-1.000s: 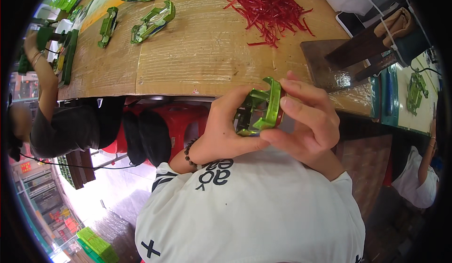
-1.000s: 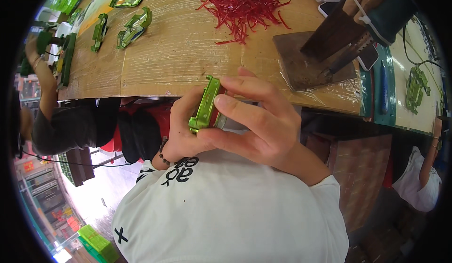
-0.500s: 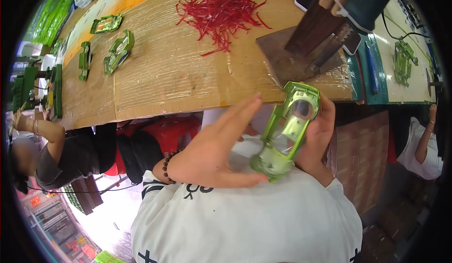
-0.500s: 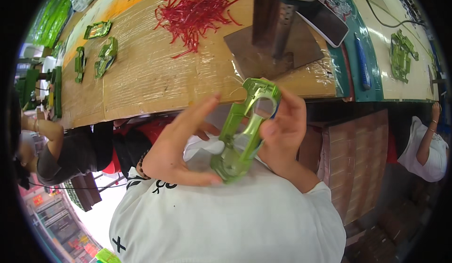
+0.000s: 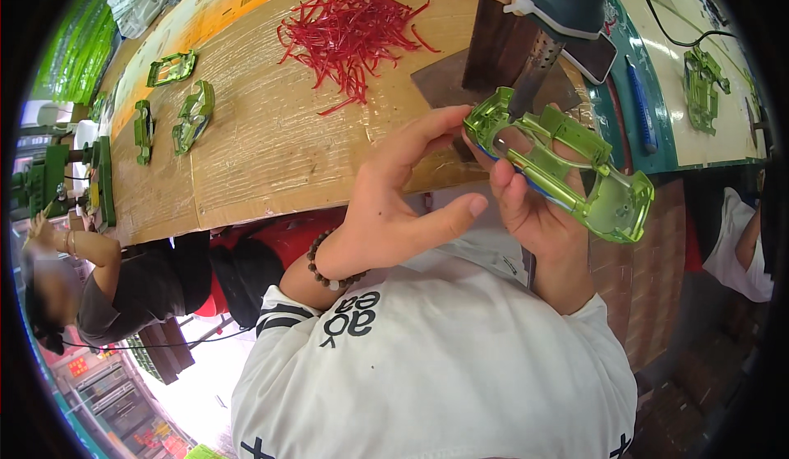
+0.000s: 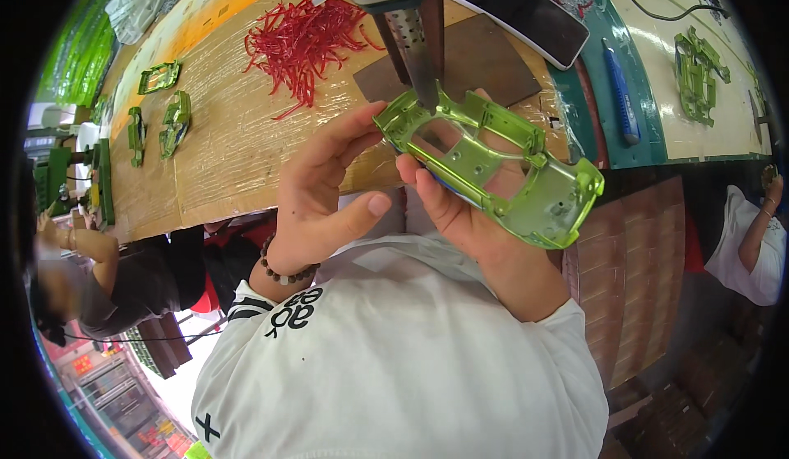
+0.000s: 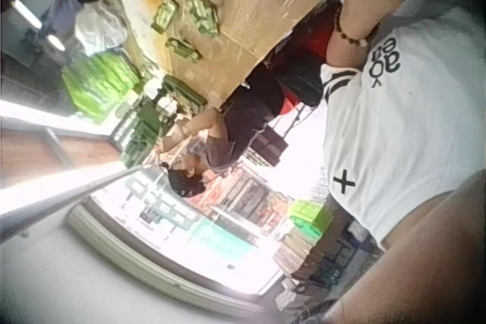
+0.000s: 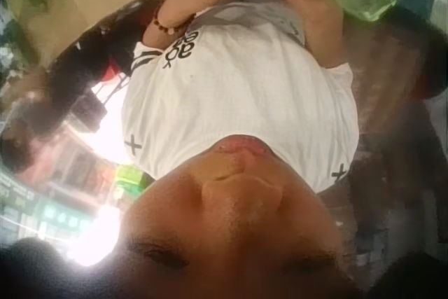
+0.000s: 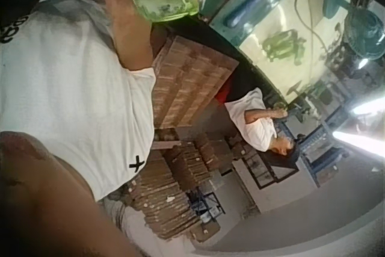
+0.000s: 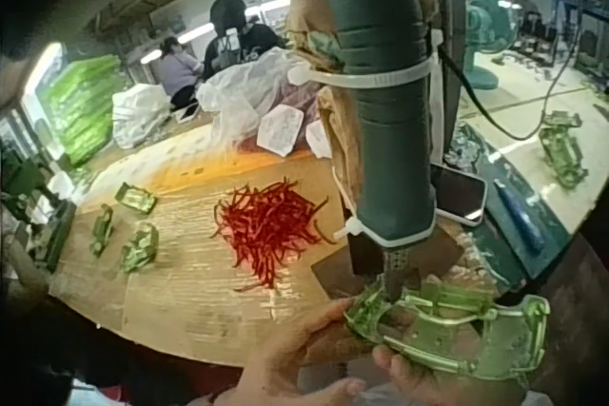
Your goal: The person repeatedly picks up green translucent plastic frames and inserts small red plastic strips into them. The person uses a handheld tool to press the strips into the frames and places the finished units on a wooden table.
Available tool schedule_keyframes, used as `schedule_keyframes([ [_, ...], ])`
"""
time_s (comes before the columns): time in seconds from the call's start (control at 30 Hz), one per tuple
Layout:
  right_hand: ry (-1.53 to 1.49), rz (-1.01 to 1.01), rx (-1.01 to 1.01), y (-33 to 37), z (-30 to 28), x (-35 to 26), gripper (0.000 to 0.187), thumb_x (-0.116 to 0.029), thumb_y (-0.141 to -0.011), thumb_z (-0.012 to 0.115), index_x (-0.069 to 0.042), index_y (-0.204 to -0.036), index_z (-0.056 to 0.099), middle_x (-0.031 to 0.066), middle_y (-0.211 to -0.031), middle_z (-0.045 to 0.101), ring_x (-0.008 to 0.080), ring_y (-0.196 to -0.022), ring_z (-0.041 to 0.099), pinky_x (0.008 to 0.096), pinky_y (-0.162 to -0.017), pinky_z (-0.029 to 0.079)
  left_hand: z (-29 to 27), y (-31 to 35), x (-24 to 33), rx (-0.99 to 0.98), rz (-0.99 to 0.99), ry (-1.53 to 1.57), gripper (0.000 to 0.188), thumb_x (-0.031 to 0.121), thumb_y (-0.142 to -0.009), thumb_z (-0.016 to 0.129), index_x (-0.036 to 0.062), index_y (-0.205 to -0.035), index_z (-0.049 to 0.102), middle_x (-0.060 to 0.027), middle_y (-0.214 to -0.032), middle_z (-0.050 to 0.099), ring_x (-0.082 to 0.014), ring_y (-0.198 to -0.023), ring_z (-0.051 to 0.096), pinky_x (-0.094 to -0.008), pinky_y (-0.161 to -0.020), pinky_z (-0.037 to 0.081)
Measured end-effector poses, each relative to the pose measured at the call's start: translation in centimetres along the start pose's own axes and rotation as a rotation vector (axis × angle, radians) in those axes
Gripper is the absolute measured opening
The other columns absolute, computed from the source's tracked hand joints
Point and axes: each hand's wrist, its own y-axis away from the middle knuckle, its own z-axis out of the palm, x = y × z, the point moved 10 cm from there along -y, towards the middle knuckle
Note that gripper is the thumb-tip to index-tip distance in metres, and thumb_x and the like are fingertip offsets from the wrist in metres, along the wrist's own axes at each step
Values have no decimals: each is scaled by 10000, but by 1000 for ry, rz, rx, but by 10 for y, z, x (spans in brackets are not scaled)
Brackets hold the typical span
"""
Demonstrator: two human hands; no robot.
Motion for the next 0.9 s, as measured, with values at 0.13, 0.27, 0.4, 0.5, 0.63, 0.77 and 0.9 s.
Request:
schedule_keyframes([
  [0.13,-4,34,-62,2,2,3,621,-498,-928,341,9,-1286,383,260,-1221,490,453,-1067,517,434,-873,513,1,2,3,-22,31,-3,651,150,-695,727,-46,-1247,443,-158,-1206,518,-231,-1113,502,-339,-961,380],
  [0.27,-27,50,-44,7,0,4,635,-510,-926,335,-8,-1313,354,257,-1252,464,464,-1061,515,435,-873,512,3,6,6,-35,66,-20,655,151,-686,726,-41,-1248,449,-165,-1202,522,-245,-1109,507,-338,-952,380],
  [0.4,-43,55,-87,8,1,1,635,-516,-925,330,-26,-1329,344,259,-1284,433,466,-1095,487,438,-907,489,5,4,11,-54,67,-36,668,155,-677,729,-37,-1252,448,-178,-1208,517,-266,-1112,507,-351,-951,380],
  [0.5,-57,67,-127,9,4,1,640,-520,-925,327,-31,-1337,338,259,-1295,420,466,-1124,463,440,-933,468,6,3,14,-65,73,-56,676,158,-674,729,-36,-1256,445,-187,-1214,513,-279,-1114,507,-359,-949,381],
  [0.63,-60,73,-151,10,5,0,639,-512,-929,319,-34,-1352,311,258,-1303,411,468,-1133,454,438,-943,460,7,2,17,-74,102,-76,682,161,-672,730,-41,-1256,441,-197,-1211,514,-289,-1110,511,-362,-939,387],
  [0.77,-62,80,-127,12,8,-1,641,-504,-934,314,-37,-1370,267,260,-1316,393,476,-1127,457,434,-944,460,10,0,22,-87,126,-66,681,166,-674,729,-47,-1253,441,-203,-1206,516,-296,-1106,514,-363,-934,390],
  [0.9,-58,61,-120,15,7,-3,654,-505,-933,315,-30,-1376,243,263,-1331,370,485,-1117,461,433,-939,464,11,-1,23,-103,129,-82,681,177,-676,726,-48,-1252,440,-203,-1200,519,-303,-1095,521,-368,-932,392],
])
